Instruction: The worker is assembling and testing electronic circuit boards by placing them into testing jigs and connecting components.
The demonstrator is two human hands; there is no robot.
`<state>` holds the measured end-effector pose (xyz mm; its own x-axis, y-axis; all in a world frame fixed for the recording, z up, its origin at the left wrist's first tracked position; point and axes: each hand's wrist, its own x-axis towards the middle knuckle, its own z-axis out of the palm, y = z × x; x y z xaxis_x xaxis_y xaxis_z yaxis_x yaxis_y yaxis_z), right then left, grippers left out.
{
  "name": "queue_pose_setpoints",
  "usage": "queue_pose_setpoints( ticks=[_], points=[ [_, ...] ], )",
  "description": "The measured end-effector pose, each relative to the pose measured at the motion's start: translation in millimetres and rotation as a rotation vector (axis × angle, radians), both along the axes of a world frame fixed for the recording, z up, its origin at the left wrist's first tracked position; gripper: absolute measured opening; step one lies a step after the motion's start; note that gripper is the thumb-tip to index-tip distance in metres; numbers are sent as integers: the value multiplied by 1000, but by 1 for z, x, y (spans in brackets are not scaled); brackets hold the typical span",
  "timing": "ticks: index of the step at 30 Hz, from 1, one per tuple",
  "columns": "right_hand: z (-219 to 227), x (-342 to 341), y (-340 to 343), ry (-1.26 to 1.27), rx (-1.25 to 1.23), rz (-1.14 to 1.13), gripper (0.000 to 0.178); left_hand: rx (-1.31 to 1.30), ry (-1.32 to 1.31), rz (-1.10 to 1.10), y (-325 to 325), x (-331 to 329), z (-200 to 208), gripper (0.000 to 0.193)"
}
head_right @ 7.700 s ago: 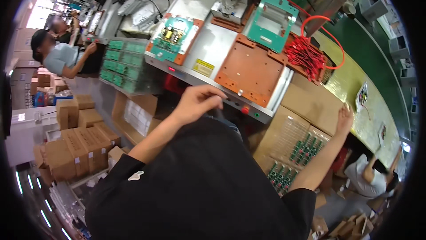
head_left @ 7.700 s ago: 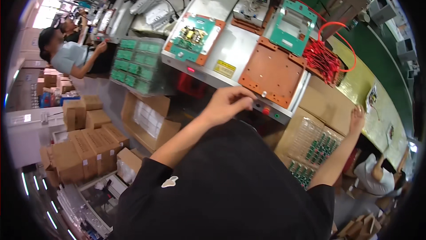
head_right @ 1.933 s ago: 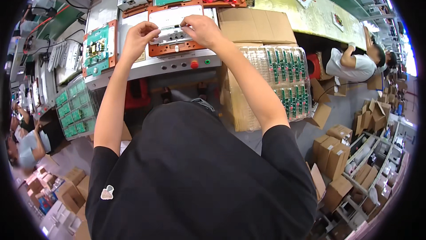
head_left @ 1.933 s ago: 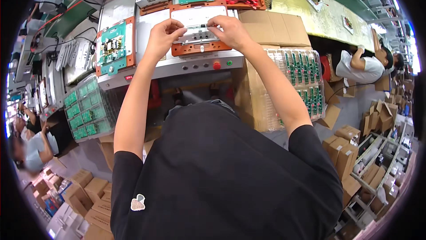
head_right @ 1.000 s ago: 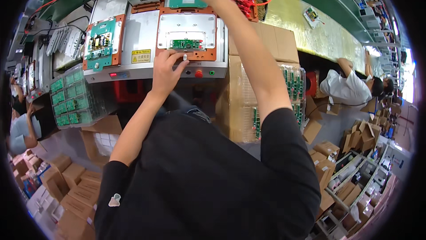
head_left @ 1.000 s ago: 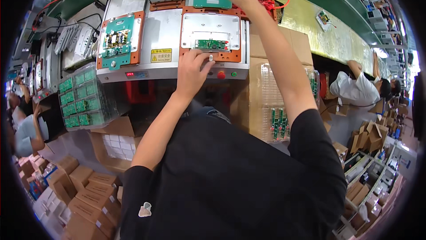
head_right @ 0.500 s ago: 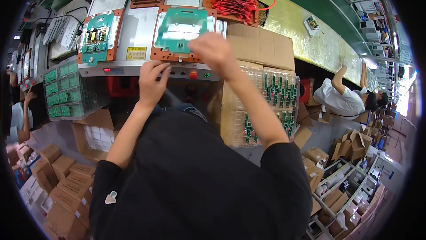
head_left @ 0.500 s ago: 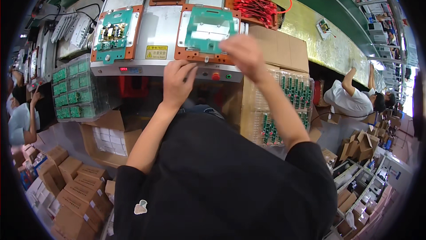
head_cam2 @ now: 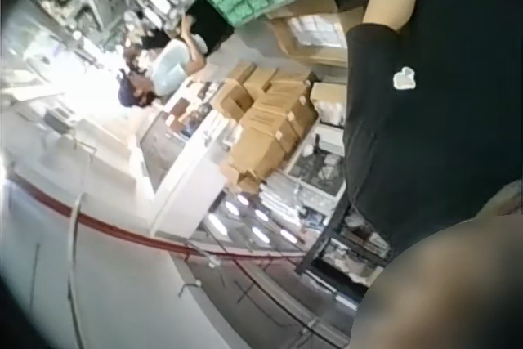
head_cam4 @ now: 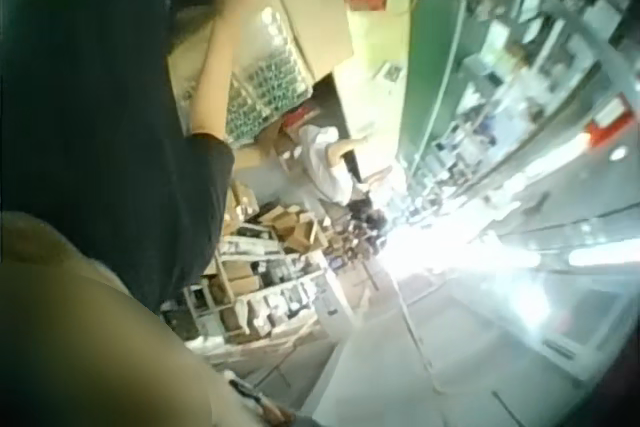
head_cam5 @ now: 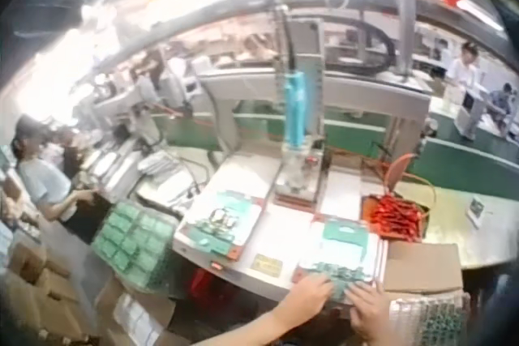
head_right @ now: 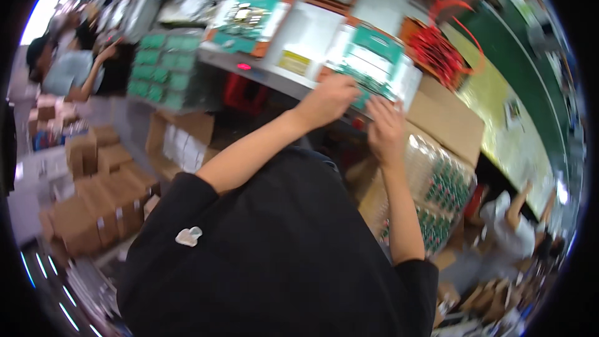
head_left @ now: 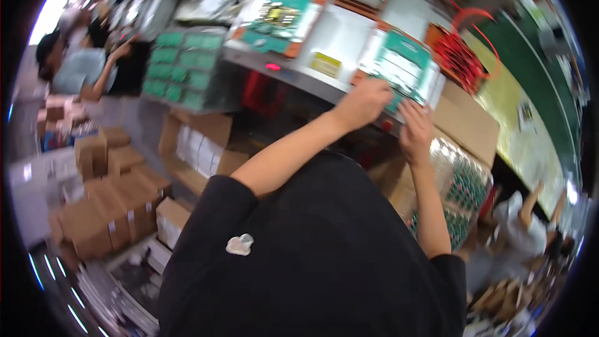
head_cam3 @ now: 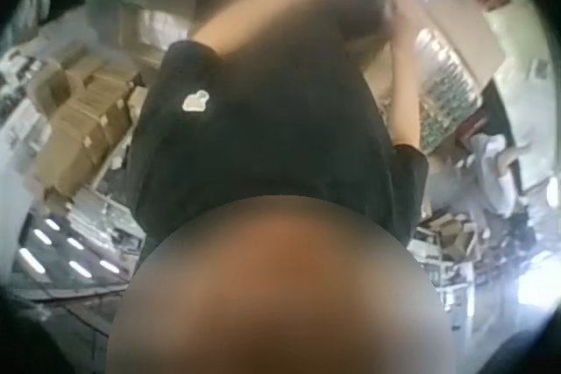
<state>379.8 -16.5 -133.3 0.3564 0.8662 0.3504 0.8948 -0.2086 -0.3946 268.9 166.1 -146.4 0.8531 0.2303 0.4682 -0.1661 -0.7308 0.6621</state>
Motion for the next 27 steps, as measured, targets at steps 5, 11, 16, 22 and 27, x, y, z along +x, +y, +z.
queue_pose_setpoints(
  ticks=[5, 11, 16, 22, 27],
  points=[
    [32, -6, 8, 67, 244, -112, 27, 27, -125, 143, 36, -20, 26, 23],
    [33, -49, 12, 527, 394, -77, 26, 115, 125, 1116, 190, -189, -66, 39],
    [32, -56, 45, 680, 198, 62, 25, 271, 743, 1371, 239, -280, -170, 53],
    [65, -68, 83, 616, 118, 164, 26, 220, 669, 1195, 238, -283, -147, 43],
    [72, -82, 96, 703, 95, 151, 26, -206, 299, 1261, 244, -295, -106, 28]
  ],
)
